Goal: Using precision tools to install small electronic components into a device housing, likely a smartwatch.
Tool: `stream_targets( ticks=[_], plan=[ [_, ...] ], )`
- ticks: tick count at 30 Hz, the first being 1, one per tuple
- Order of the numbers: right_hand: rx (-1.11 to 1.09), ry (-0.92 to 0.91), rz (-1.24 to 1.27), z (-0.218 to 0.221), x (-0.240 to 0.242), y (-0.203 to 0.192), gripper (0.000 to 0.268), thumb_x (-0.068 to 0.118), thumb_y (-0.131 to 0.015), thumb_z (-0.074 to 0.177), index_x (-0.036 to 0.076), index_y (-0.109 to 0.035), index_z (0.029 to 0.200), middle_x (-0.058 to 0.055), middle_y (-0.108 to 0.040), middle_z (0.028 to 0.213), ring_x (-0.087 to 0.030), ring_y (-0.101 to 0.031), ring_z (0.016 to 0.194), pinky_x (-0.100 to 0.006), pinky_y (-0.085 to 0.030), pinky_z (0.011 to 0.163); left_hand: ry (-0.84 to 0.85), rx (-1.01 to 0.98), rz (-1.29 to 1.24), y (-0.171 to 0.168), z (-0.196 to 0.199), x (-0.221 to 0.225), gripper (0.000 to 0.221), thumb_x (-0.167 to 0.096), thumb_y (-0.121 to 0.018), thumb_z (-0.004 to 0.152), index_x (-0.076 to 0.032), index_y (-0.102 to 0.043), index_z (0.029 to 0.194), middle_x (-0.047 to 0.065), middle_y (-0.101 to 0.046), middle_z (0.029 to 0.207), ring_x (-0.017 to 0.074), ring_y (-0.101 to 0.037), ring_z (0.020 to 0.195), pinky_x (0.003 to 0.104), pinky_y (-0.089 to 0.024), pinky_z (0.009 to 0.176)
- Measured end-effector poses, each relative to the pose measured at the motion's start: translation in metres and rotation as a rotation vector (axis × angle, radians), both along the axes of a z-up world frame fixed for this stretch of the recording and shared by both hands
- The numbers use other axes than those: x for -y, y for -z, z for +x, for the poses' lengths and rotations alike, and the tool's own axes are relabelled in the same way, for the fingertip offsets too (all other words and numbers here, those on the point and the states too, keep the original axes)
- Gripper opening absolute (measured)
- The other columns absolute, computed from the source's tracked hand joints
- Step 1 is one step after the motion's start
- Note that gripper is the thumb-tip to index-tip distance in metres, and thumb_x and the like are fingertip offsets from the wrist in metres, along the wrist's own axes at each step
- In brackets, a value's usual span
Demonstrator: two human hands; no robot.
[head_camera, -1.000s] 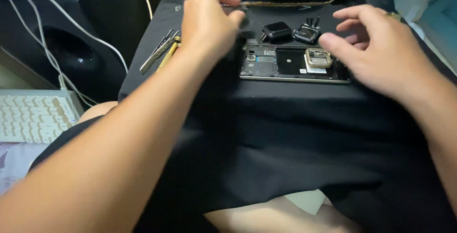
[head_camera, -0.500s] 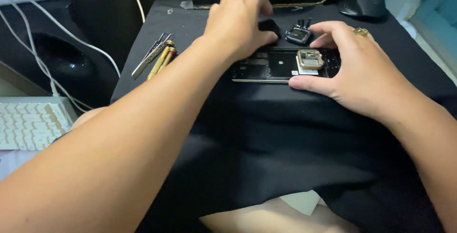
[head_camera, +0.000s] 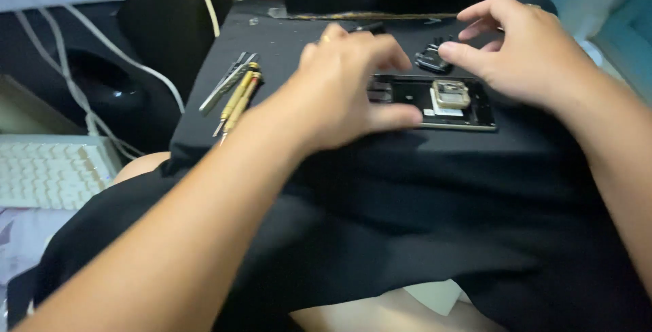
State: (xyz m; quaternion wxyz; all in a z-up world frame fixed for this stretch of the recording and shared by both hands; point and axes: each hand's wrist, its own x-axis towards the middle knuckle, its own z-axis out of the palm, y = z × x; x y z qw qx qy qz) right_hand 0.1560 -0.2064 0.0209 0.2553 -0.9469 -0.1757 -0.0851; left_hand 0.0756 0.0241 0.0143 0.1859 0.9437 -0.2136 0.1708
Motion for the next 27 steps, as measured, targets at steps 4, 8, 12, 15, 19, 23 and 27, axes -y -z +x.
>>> stream_targets(
  ticks=[4,8,12,15,19,23,27],
  plan=[
    [-0.044,-0.031,-0.116,0.014,-0.021,-0.004,0.067,0.036,-0.084,0.079,0.017,-0.063,0.14,-0.008,-0.072,0.12,-0.024,-0.068,0.097,-0.041,-0.049,0.087,-0.006,-0.019,-0.058,0.01,-0.017,0.0,0.049,-0.045,-0.089,0.078,-0.023,-0.067,0.116,0.002,-0.07,0.118,0.0356,-0.054,0.108,0.052,-0.044,0.082],
    [0.011,-0.069,-0.153,0.019,-0.022,-0.006,0.069,0.027,-0.088,0.078,0.013,-0.062,0.141,-0.013,-0.073,0.113,-0.028,-0.069,0.094,-0.042,-0.053,0.084,-0.011,-0.047,-0.155,0.016,-0.012,0.003,0.051,-0.043,-0.089,0.078,-0.021,-0.065,0.117,0.002,-0.07,0.116,0.0329,-0.052,0.108,0.052,-0.046,0.083],
    [0.116,-0.18,-0.244,0.024,-0.016,-0.005,0.075,0.023,-0.088,0.078,0.008,-0.06,0.146,-0.013,-0.075,0.106,-0.026,-0.07,0.084,-0.04,-0.054,0.081,-0.067,-0.029,-0.147,0.019,-0.008,0.011,0.054,-0.05,-0.089,0.077,-0.02,-0.066,0.116,0.003,-0.068,0.113,0.0318,-0.052,0.109,0.05,-0.047,0.084],
    [0.136,-0.203,-0.348,0.058,-0.006,0.004,0.057,0.038,-0.091,0.074,0.018,-0.076,0.125,-0.008,-0.078,0.097,-0.022,-0.072,0.09,-0.037,-0.052,0.085,-0.084,-0.001,-0.141,0.022,-0.006,0.016,0.054,-0.051,-0.088,0.078,-0.019,-0.067,0.116,0.005,-0.07,0.117,0.0329,-0.052,0.11,0.05,-0.047,0.085],
    [-0.072,-0.13,-0.262,0.047,-0.006,-0.005,0.04,0.025,-0.086,0.078,0.026,-0.079,0.117,0.0,-0.076,0.105,-0.017,-0.065,0.099,-0.036,-0.048,0.083,-0.045,0.006,-0.171,0.023,-0.014,0.008,0.051,-0.049,-0.087,0.081,-0.02,-0.066,0.117,0.004,-0.069,0.116,0.0321,-0.052,0.11,0.051,-0.047,0.085],
    [-0.047,-0.211,0.26,0.034,0.006,0.005,0.029,0.012,-0.079,0.094,0.015,-0.071,0.121,-0.001,-0.065,0.103,-0.012,-0.058,0.088,-0.025,-0.046,0.074,0.008,0.2,-0.374,0.021,-0.024,0.0,0.023,-0.033,-0.076,0.09,-0.015,-0.069,0.103,0.003,-0.073,0.101,0.0248,-0.064,0.097,0.038,-0.047,0.089],
    [-0.442,-0.229,0.807,-0.036,-0.019,-0.021,0.029,0.01,-0.068,0.094,0.016,-0.067,0.123,0.004,-0.068,0.099,-0.003,-0.064,0.073,-0.009,-0.055,0.069,-0.221,-0.033,-0.753,0.001,-0.036,0.007,0.023,-0.04,-0.062,0.09,-0.023,-0.073,0.1,-0.007,-0.074,0.077,0.0046,-0.067,0.071,0.025,-0.054,0.068]
  ],
)
